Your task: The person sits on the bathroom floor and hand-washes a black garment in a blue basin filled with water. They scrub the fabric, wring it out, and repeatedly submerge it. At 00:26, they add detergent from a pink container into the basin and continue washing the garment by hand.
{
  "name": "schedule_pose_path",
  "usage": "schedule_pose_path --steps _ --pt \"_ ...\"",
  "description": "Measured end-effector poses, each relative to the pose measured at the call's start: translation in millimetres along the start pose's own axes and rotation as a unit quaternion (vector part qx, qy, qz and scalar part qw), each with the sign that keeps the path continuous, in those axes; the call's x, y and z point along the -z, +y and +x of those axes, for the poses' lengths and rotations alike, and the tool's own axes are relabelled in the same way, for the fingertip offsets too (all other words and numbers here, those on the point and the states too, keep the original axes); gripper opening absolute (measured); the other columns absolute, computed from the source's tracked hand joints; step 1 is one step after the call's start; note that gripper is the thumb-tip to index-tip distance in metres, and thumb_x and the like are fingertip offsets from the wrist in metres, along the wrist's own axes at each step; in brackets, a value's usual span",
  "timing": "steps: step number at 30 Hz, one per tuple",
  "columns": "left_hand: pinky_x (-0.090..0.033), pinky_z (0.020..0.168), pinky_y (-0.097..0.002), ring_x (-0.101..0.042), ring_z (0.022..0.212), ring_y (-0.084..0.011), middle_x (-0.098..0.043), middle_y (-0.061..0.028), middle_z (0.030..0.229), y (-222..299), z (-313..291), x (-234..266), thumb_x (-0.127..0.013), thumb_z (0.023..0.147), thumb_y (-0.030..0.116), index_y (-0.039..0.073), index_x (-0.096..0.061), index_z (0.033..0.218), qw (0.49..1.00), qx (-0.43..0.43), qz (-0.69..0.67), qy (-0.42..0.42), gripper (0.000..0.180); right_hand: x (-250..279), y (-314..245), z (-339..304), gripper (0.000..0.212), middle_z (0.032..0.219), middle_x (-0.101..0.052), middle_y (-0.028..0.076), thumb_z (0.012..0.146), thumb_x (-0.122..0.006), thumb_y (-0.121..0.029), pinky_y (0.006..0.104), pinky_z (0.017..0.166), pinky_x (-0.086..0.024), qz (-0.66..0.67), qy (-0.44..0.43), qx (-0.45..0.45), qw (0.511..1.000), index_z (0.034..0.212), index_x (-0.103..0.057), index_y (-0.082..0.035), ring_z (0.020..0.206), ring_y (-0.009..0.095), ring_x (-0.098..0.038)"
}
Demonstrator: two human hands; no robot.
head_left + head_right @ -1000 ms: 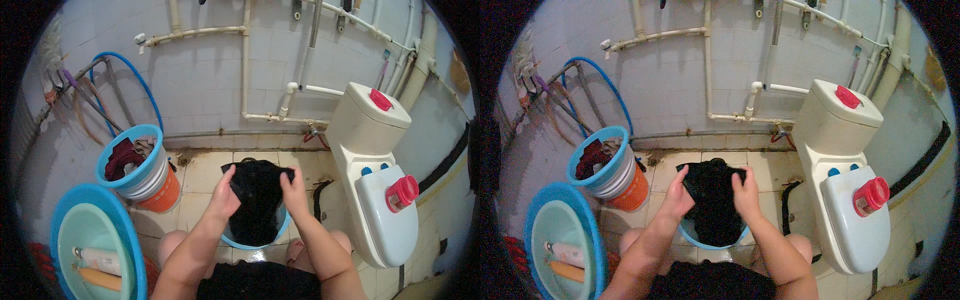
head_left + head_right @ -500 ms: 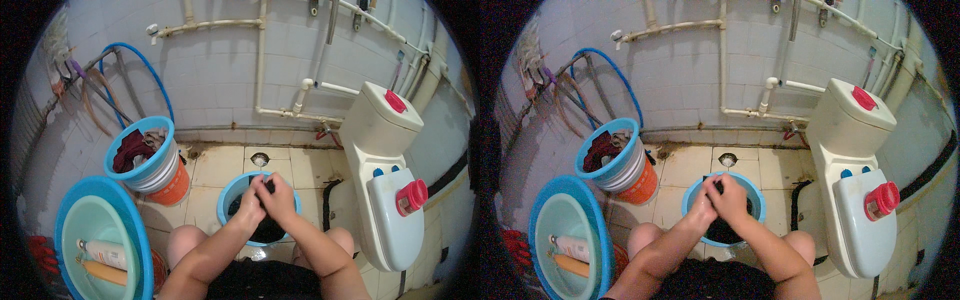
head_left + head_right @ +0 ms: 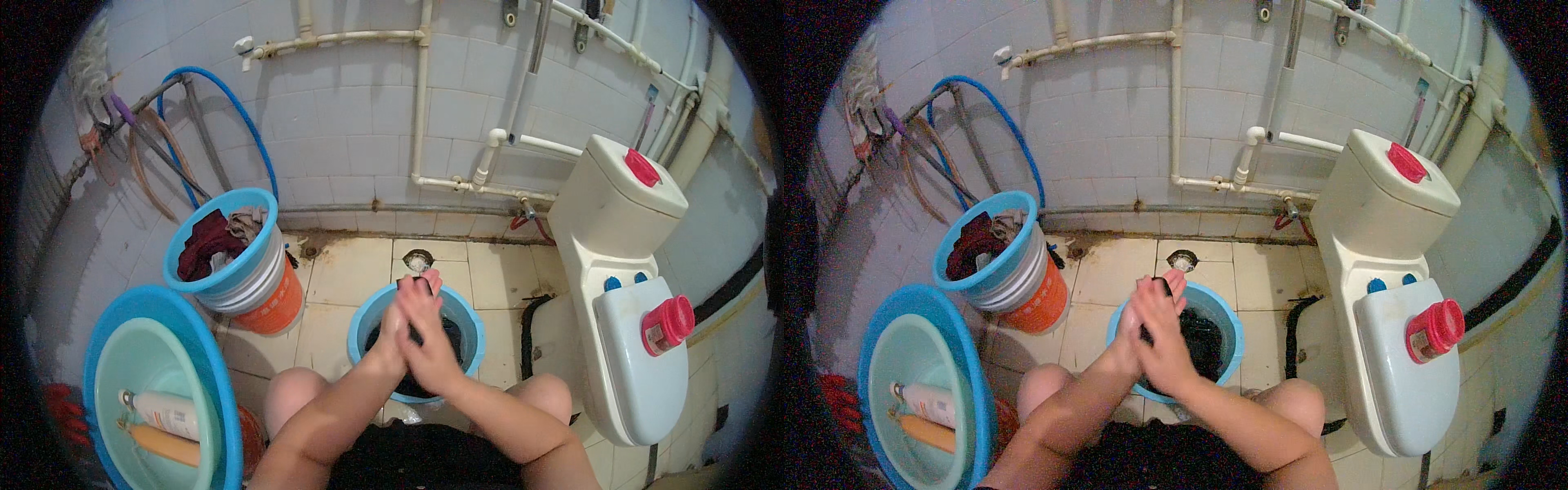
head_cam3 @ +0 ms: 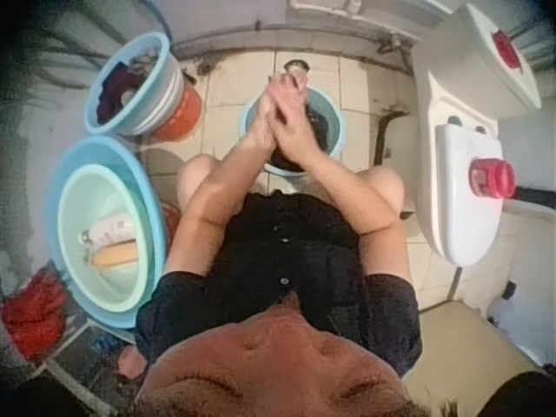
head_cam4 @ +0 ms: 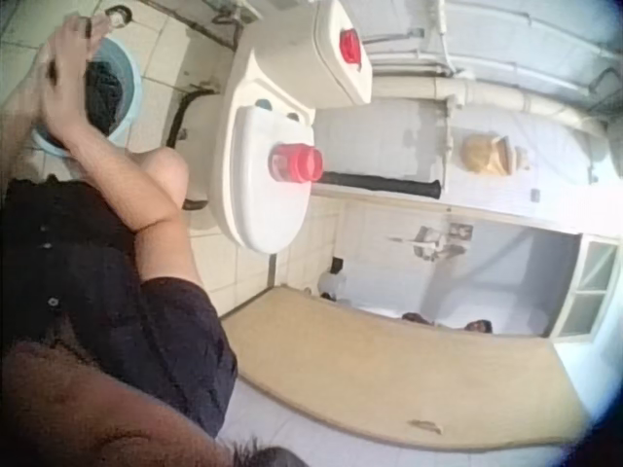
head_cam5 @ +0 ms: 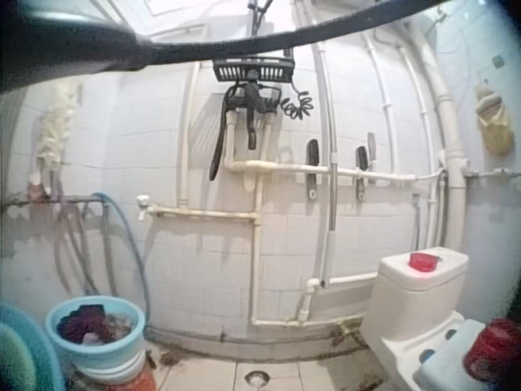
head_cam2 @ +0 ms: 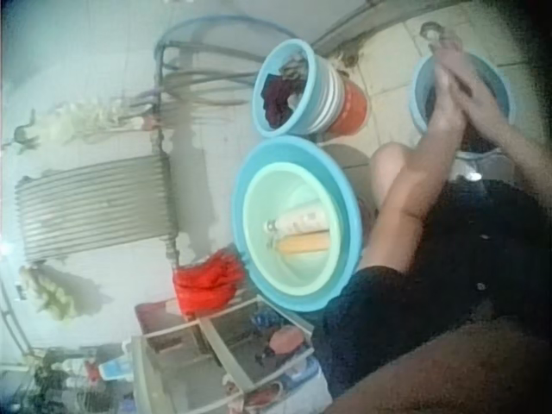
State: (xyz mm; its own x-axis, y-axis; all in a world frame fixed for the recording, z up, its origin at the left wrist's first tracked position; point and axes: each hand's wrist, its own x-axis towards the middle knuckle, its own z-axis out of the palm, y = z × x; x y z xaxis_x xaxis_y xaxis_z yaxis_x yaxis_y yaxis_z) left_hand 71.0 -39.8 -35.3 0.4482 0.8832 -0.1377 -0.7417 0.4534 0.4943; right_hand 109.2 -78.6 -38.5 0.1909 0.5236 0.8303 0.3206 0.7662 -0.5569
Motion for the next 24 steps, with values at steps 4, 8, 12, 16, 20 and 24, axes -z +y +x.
schedule_pose_path --steps 4,8,12,16,20,24 --pt "-0.022 0.107 -0.0385 -0.035 0.127 -0.022 -0.041 -0.0075 0.135 -16 -24 -22 -0.035 0.096 0.037 0.006 -0.037 0.132 0.997 0.069 -0.01 0.023 0.047 53 24 25 0.035 0.144 -0.029 0.015 0.09 -0.047 -0.017 0.0441 0.11 -0.009 -0.106 -0.134 -0.25 0.953 0.123 -0.05 -0.005 0.136 0.029 -0.018" --pt "-0.02 0.108 -0.0405 -0.032 0.129 -0.0224 -0.038 -0.0082 0.137 -25 -32 -30 -0.033 0.096 0.038 0.007 -0.038 0.131 0.999 0.044 0.022 -0.008 0.046 63 27 27 0.035 0.143 -0.026 0.02 0.095 -0.035 -0.015 0.0411 0.109 -0.016 -0.092 -0.087 -0.286 0.95 0.124 -0.048 0.0 0.133 0.034 -0.024" --pt "-0.025 0.106 -0.0355 -0.035 0.126 -0.0211 -0.041 -0.008 0.134 -8 -17 -12 -0.03 0.097 0.033 0.006 -0.039 0.129 1.0 -0.023 -0.01 0.011 0.043 46 15 20 0.041 0.142 -0.03 0.018 0.096 -0.032 -0.021 0.0378 0.109 -0.016 -0.105 -0.073 -0.295 0.947 0.131 -0.039 -0.002 0.135 0.031 -0.021" --pt "-0.026 0.105 -0.0379 -0.039 0.122 -0.02 -0.046 -0.0045 0.13 -21 -33 -28 -0.036 0.096 0.038 0.009 -0.043 0.126 0.997 0.073 -0.012 -0.003 0.043 56 38 25 0.045 0.141 -0.031 0.019 0.095 -0.036 -0.022 0.0378 0.109 -0.018 -0.12 -0.043 -0.252 0.959 0.135 -0.033 -0.001 0.134 0.032 -0.022" --pt "-0.028 0.104 -0.0385 -0.041 0.12 -0.0208 -0.047 -0.0054 0.127 -19 -32 -23 -0.035 0.096 0.038 0.009 -0.043 0.126 0.999 0.045 -0.003 -0.008 0.042 53 10 39 0.058 0.138 -0.033 0.022 0.094 -0.041 -0.031 0.0331 0.105 -0.024 -0.001 -0.042 -0.394 0.918 0.139 -0.021 0.001 0.129 0.031 -0.031" --pt "-0.038 0.095 -0.037 -0.05 0.108 -0.0196 -0.054 -0.0044 0.117 7 -26 -26 -0.034 0.097 0.037 0.009 -0.044 0.125 0.999 0.047 -0.013 0.019 0.041 42 3 12 0.069 0.133 -0.039 0.018 0.09 -0.052 -0.031 0.032 0.101 -0.029 -0.028 -0.14 -0.352 0.925 0.142 -0.015 -0.002 0.121 0.026 -0.04"
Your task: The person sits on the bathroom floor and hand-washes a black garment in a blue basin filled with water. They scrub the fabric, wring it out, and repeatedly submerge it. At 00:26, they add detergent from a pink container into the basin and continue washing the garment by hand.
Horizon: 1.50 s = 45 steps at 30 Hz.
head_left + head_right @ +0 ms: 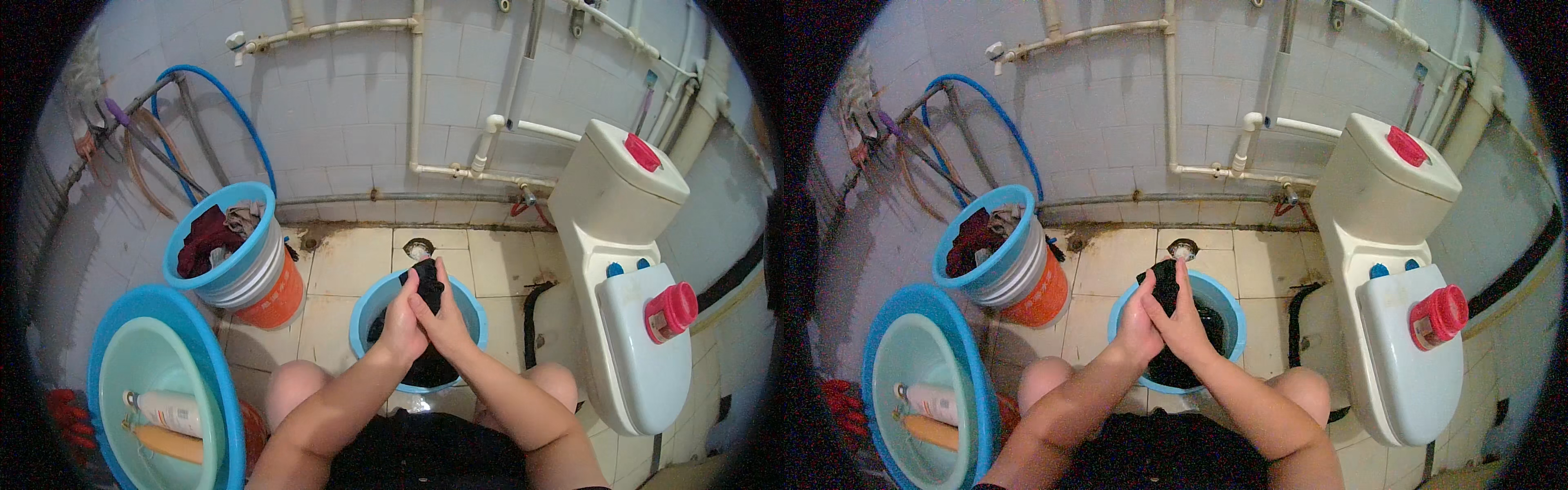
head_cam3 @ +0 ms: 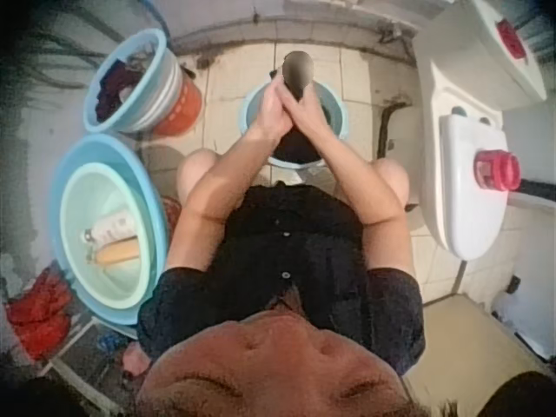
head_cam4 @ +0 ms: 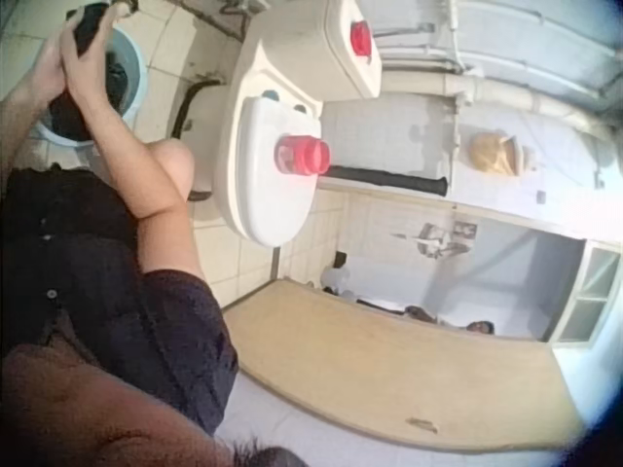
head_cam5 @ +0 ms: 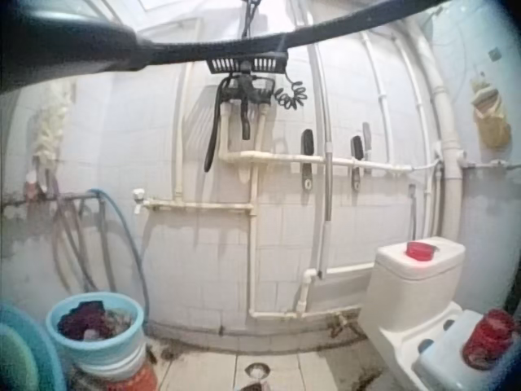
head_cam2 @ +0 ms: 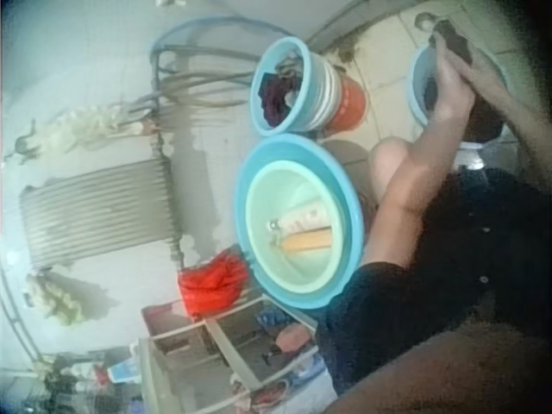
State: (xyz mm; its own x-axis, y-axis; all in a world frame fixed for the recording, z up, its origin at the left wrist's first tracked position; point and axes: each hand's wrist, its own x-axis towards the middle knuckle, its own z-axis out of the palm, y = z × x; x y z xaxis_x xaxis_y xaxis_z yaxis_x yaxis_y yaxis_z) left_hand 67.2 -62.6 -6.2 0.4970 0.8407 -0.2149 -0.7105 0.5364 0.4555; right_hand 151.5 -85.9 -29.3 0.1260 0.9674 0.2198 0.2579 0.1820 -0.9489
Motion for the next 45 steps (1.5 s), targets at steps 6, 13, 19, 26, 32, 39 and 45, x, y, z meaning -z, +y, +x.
schedule_pose_path --steps 6,13,19,26,32,39,45 --pt "-0.028 0.104 -0.0388 -0.043 0.119 -0.0227 -0.047 -0.006 0.128 -16 -2 -2 -0.033 0.097 0.033 0.007 -0.043 0.126 0.999 -0.007 -0.003 -0.053 0.04 21 -2 21 0.051 0.123 -0.05 0.012 0.094 -0.045 -0.036 0.028 0.093 -0.037 0.282 0.074 -0.159 0.943 0.134 -0.038 -0.004 0.108 0.017 -0.049" --pt "-0.031 0.103 -0.0385 -0.044 0.119 -0.0228 -0.05 -0.0068 0.125 -1 -1 -2 -0.033 0.097 0.033 0.006 -0.043 0.126 0.999 -0.035 -0.007 -0.037 0.041 43 -3 32 0.054 0.13 -0.046 0.011 0.095 -0.039 -0.042 0.0363 0.096 -0.039 0.375 0.124 -0.12 0.911 0.135 -0.032 -0.007 0.113 0.021 -0.047" --pt "-0.031 0.101 -0.0329 -0.042 0.119 -0.0179 -0.047 -0.0046 0.128 -18 3 2 -0.035 0.097 0.037 0.008 -0.042 0.128 0.99 -0.073 0.122 -0.02 0.044 11 2 11 0.052 0.138 -0.036 0.013 0.095 -0.04 -0.03 0.0344 0.107 -0.022 0.18 0.027 -0.026 0.983 0.137 -0.028 -0.002 0.128 0.024 -0.032" --pt "-0.03 0.102 -0.0333 -0.038 0.123 -0.0189 -0.037 -0.0087 0.136 -20 -4 10 -0.033 0.095 0.047 0.009 -0.03 0.136 0.992 -0.003 0.105 -0.077 0.056 16 -11 -9 0.046 0.143 -0.032 0.01 0.092 -0.042 -0.029 0.0469 0.109 -0.006 -0.172 0.022 0.148 0.974 0.133 -0.038 -0.008 0.136 0.031 -0.017" --pt "-0.039 0.088 -0.0291 -0.048 0.105 -0.0151 -0.051 -0.0059 0.115 -31 -10 -5 -0.053 0.09 0.035 0.005 -0.044 0.122 0.93 0.016 0.344 -0.132 0.045 64 5 -2 0.047 0.13 -0.048 0.012 0.094 -0.035 -0.041 0.0487 0.108 -0.007 -0.244 0.03 0.008 0.969 0.127 -0.048 -0.01 0.128 0.033 -0.032" --pt "-0.045 0.064 -0.0282 -0.055 0.071 -0.0124 -0.06 -0.0006 0.08 -10 -7 5 -0.065 0.082 0.02 0.006 -0.06 0.093 0.939 0.03 0.337 -0.061 0.019 181 -52 -15 0.05 0.117 -0.056 0.015 0.08 -0.062 -0.038 0.0414 0.095 -0.037 -0.379 0.145 0.031 0.914 0.118 -0.055 -0.007 0.105 0.033 -0.051" --pt "-0.046 0.066 -0.0296 -0.054 0.074 -0.014 -0.057 -0.0011 0.084 -6 -6 2 -0.065 0.082 0.021 0.009 -0.055 0.096 0.945 0.029 0.32 -0.054 0.021 329 -114 -65 0.056 0.123 -0.051 0.015 0.072 -0.069 -0.032 0.0405 0.097 -0.037 -0.631 0.259 -0.046 0.729 0.12 -0.053 -0.008 0.113 0.031 -0.048"
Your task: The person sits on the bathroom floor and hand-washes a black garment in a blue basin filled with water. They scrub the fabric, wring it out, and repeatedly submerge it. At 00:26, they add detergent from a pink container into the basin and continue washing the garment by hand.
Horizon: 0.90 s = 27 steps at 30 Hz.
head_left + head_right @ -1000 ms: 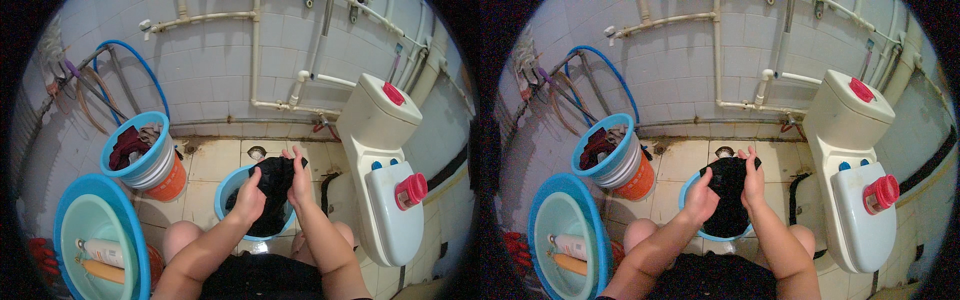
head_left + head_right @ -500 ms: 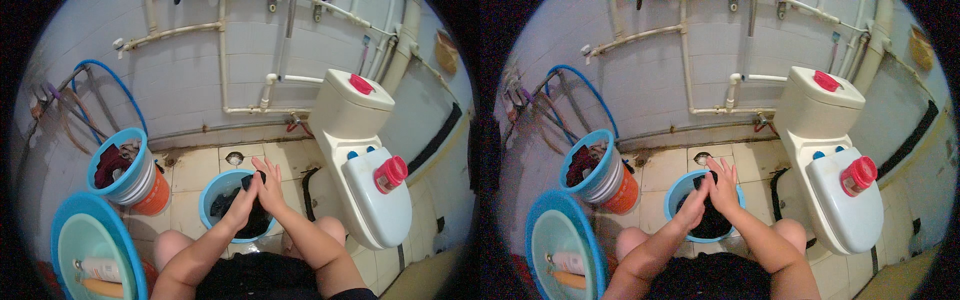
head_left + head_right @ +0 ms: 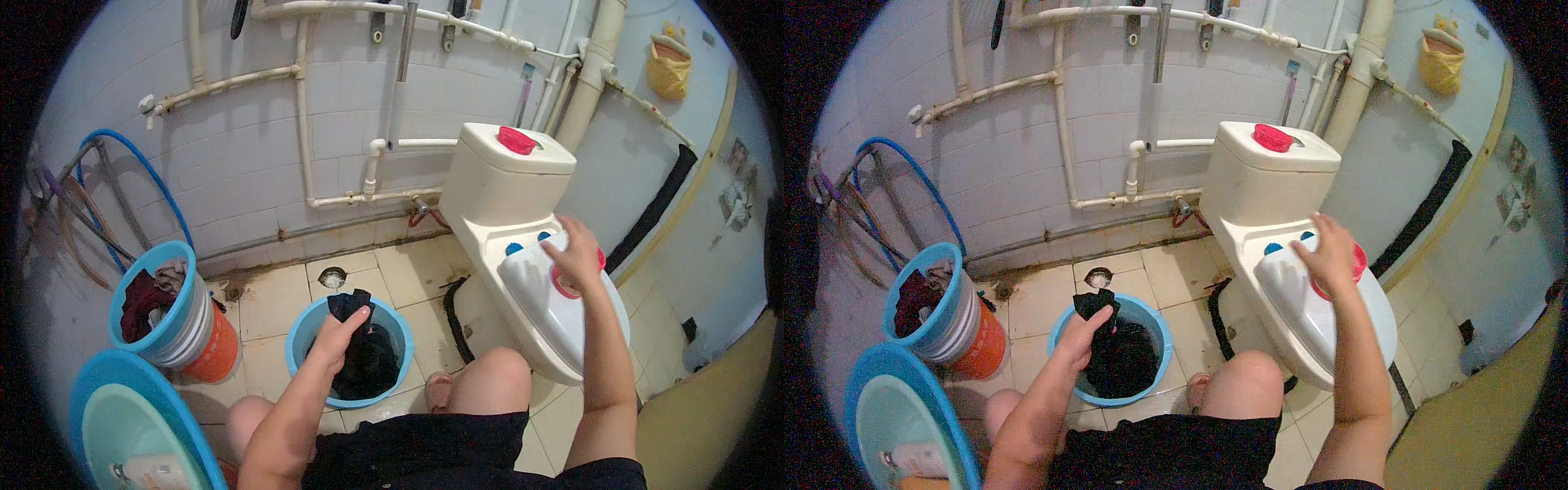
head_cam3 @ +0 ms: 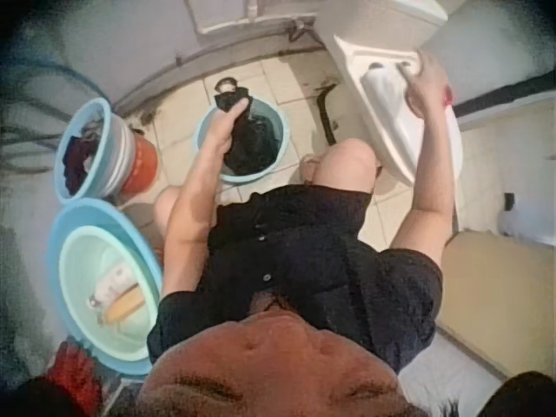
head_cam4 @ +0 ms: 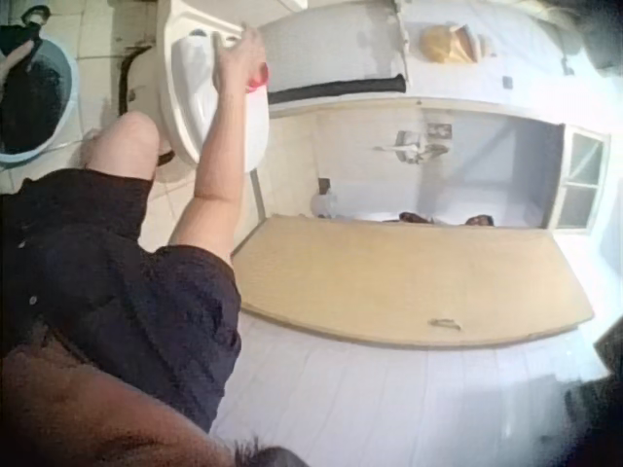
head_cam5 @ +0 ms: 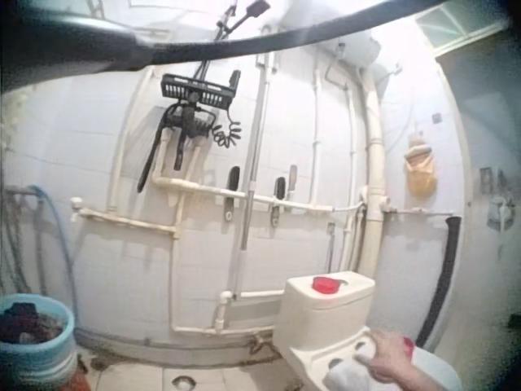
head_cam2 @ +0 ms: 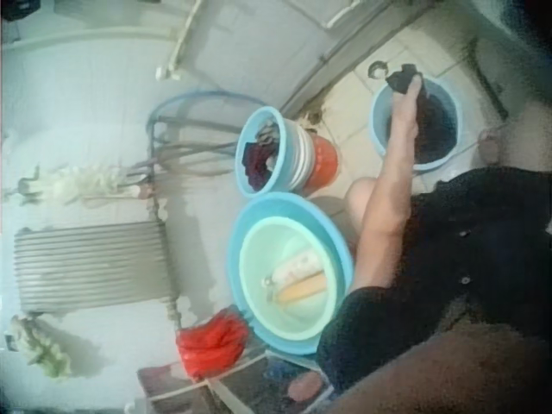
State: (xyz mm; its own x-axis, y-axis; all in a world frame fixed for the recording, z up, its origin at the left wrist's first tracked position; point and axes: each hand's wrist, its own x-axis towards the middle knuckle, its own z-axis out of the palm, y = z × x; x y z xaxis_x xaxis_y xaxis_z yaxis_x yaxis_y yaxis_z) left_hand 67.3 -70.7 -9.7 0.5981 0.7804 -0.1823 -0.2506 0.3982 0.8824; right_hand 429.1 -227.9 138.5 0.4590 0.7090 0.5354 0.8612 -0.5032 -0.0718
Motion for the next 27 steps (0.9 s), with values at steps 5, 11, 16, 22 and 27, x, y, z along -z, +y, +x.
schedule_pose_path --steps 5,11,16,22,27 --pt "-0.046 0.066 -0.0288 -0.055 0.072 -0.0134 -0.059 -0.0006 0.081 2 -2 1 -0.065 0.082 0.019 0.008 -0.058 0.092 1.0 0.01 -0.026 0.007 0.016 20 68 14 0.087 0.128 -0.047 0.019 0.062 -0.076 -0.045 0.0407 0.099 -0.036 -0.123 -0.115 -0.14 0.976 0.133 -0.039 -0.012 0.122 0.031 -0.042" --pt "-0.046 0.066 -0.029 -0.055 0.071 -0.0138 -0.059 -0.0012 0.081 -2 2 17 -0.065 0.082 0.021 0.008 -0.058 0.092 0.999 0.023 -0.029 0.032 0.018 12 101 33 0.09 0.127 -0.048 0.022 0.059 -0.078 -0.04 0.0399 0.096 -0.041 0.041 -0.273 -0.196 0.941 0.132 -0.039 -0.003 0.118 0.032 -0.047" --pt "-0.046 0.068 -0.0295 -0.057 0.075 -0.0142 -0.061 -0.002 0.085 -3 0 26 -0.065 0.082 0.021 0.007 -0.059 0.095 0.998 0.007 -0.048 0.037 0.02 0 101 35 0.078 0.115 -0.057 0.019 0.058 -0.078 -0.033 0.0383 0.089 -0.046 0.068 -0.266 -0.202 0.94 0.122 -0.049 0.0 0.105 0.03 -0.056" --pt "-0.045 0.062 -0.0304 -0.055 0.068 -0.0149 -0.057 -0.0025 0.076 6 13 48 -0.066 0.081 0.023 0.008 -0.057 0.092 0.981 -0.027 -0.108 0.158 0.02 15 36 35 0.075 0.113 -0.056 0.02 0.055 -0.077 -0.03 0.0382 0.089 -0.046 0.028 -0.166 -0.06 0.984 0.119 -0.052 -0.001 0.103 0.033 -0.056" --pt "-0.045 0.06 -0.0314 -0.056 0.068 -0.0159 -0.058 -0.0026 0.077 17 1 71 -0.067 0.08 0.023 0.008 -0.057 0.091 0.946 -0.084 -0.183 0.255 0.021 15 -85 37 0.072 0.114 -0.054 0.02 0.058 -0.075 -0.03 0.0382 0.09 -0.045 0.203 -0.19 0.087 0.956 0.12 -0.051 -0.001 0.106 0.031 -0.055"
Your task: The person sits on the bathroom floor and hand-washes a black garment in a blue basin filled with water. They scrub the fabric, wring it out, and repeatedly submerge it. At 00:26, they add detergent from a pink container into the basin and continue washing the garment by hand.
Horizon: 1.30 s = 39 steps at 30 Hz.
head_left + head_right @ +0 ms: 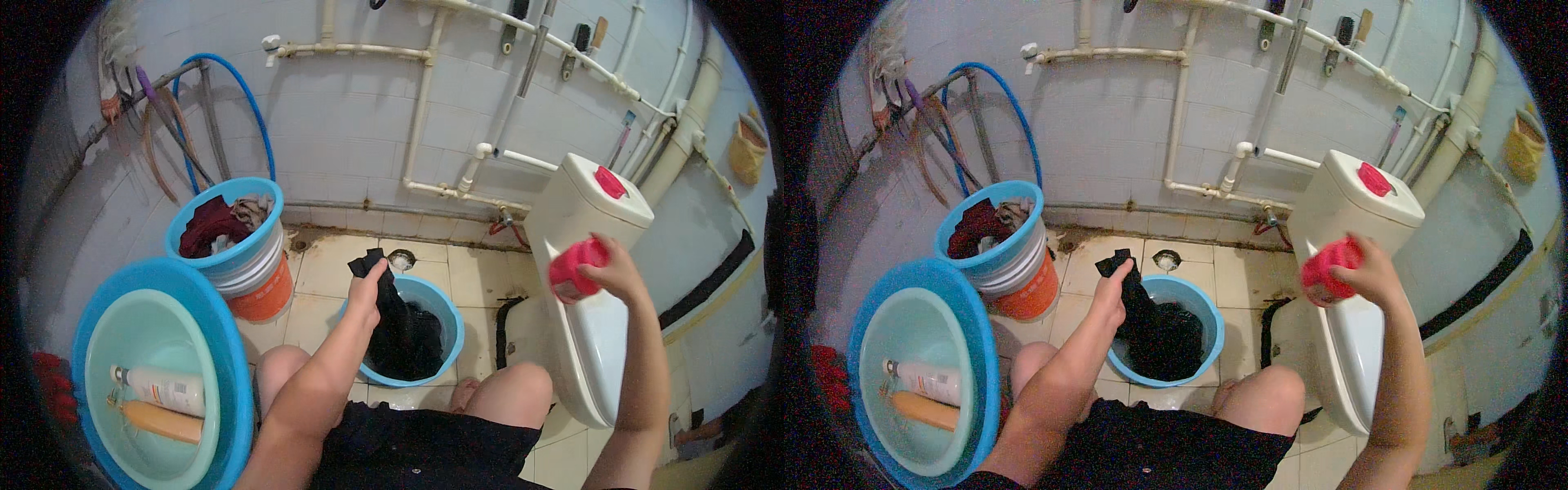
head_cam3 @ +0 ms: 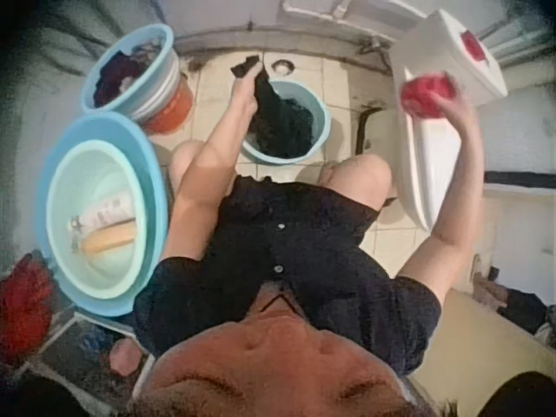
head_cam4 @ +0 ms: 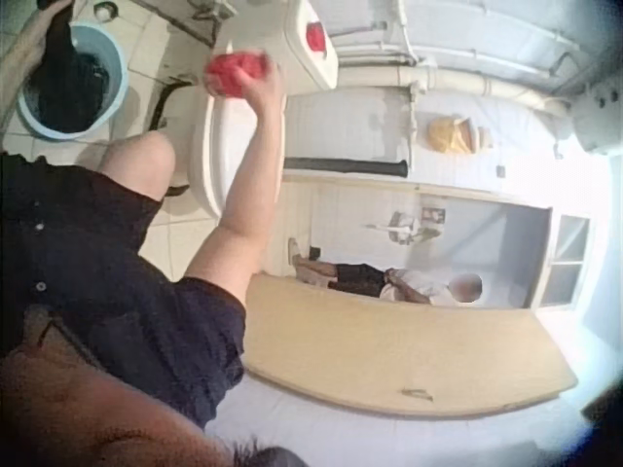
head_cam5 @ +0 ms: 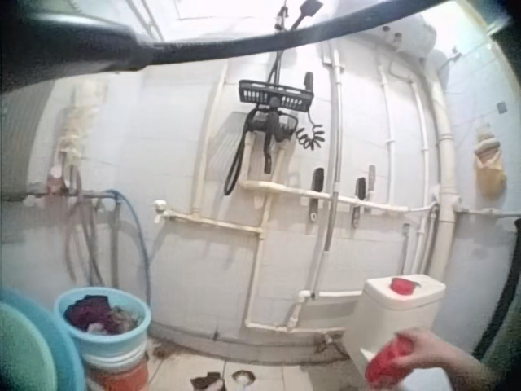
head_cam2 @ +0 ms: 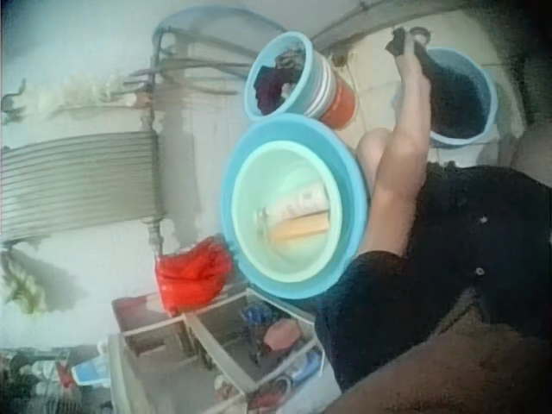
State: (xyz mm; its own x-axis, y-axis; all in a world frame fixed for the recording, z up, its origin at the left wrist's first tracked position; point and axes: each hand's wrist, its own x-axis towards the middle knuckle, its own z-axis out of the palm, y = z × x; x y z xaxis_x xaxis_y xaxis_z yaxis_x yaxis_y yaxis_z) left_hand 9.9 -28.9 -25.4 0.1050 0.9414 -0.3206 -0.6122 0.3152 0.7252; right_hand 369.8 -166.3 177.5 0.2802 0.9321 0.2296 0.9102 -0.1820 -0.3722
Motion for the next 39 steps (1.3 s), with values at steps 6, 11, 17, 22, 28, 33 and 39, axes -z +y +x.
schedule_pose_path --steps 6,11,17,22,28,33,39 --pt "-0.045 0.061 -0.0315 -0.056 0.068 -0.0158 -0.058 -0.0013 0.077 -1 21 15 -0.068 0.079 0.02 0.009 -0.058 0.09 0.997 -0.001 -0.056 0.047 0.018 -139 -62 23 0.061 0.104 -0.059 0.016 0.063 -0.074 -0.033 0.0353 0.083 -0.048 0.008 -0.085 0.182 0.98 0.113 -0.057 -0.004 0.094 0.028 -0.059" --pt "-0.045 0.061 -0.0309 -0.057 0.069 -0.0156 -0.059 -0.0011 0.079 -1 46 29 -0.069 0.078 0.019 0.008 -0.058 0.089 0.988 -0.01 -0.12 0.092 0.019 -225 -95 48 0.076 0.119 -0.05 0.018 0.057 -0.074 -0.039 0.0399 0.092 -0.044 0.033 -0.319 0.141 0.937 0.124 -0.05 -0.013 0.108 0.034 -0.05" --pt "-0.046 0.063 -0.0311 -0.057 0.07 -0.017 -0.059 -0.0022 0.079 9 62 29 -0.069 0.077 0.018 0.008 -0.058 0.089 0.975 -0.014 -0.151 0.163 0.019 -301 -102 80 0.077 0.117 -0.049 0.015 0.056 -0.075 -0.036 0.0412 0.092 -0.043 -0.066 -0.382 0.252 0.887 0.124 -0.048 -0.013 0.109 0.035 -0.047" --pt "-0.045 0.06 -0.0299 -0.056 0.067 -0.0166 -0.058 -0.003 0.077 36 70 18 -0.066 0.078 0.018 0.008 -0.058 0.089 0.98 -0.046 -0.117 0.155 0.017 -355 -79 89 0.078 0.118 -0.048 0.014 0.055 -0.077 -0.032 0.0414 0.092 -0.042 0.018 -0.375 0.287 0.881 0.124 -0.047 -0.011 0.109 0.034 -0.046" --pt "-0.042 0.062 -0.0293 -0.052 0.07 -0.0143 -0.054 -0.0011 0.076 35 80 26 -0.065 0.079 0.024 0.009 -0.055 0.089 0.988 -0.038 -0.005 0.149 0.021 -391 -78 97 0.083 0.119 -0.045 0.015 0.055 -0.079 -0.035 0.0425 0.095 -0.04 0.046 -0.432 0.312 0.845 0.126 -0.044 -0.01 0.111 0.035 -0.044" --pt "-0.046 0.062 -0.0324 -0.057 0.069 -0.0179 -0.06 -0.0049 0.08 -18 93 72 -0.071 0.075 0.025 0.003 -0.06 0.089 0.971 0.02 0.037 0.234 0.029 -417 -55 105 0.085 0.124 -0.043 0.018 0.059 -0.078 -0.04 0.0421 0.098 -0.037 0.057 -0.447 0.36 0.817 0.129 -0.041 -0.01 0.115 0.036 -0.042" --pt "-0.049 0.073 -0.0345 -0.061 0.081 -0.0236 -0.064 -0.0128 0.092 -109 55 152 -0.077 0.067 0.033 -0.005 -0.061 0.102 0.865 0.024 0.346 0.364 0.054 -452 -19 123 0.086 0.13 -0.037 0.024 0.069 -0.066 -0.054 0.0454 0.1 -0.033 0.049 -0.456 0.27 0.846 0.134 -0.034 -0.007 0.119 0.04 -0.038"
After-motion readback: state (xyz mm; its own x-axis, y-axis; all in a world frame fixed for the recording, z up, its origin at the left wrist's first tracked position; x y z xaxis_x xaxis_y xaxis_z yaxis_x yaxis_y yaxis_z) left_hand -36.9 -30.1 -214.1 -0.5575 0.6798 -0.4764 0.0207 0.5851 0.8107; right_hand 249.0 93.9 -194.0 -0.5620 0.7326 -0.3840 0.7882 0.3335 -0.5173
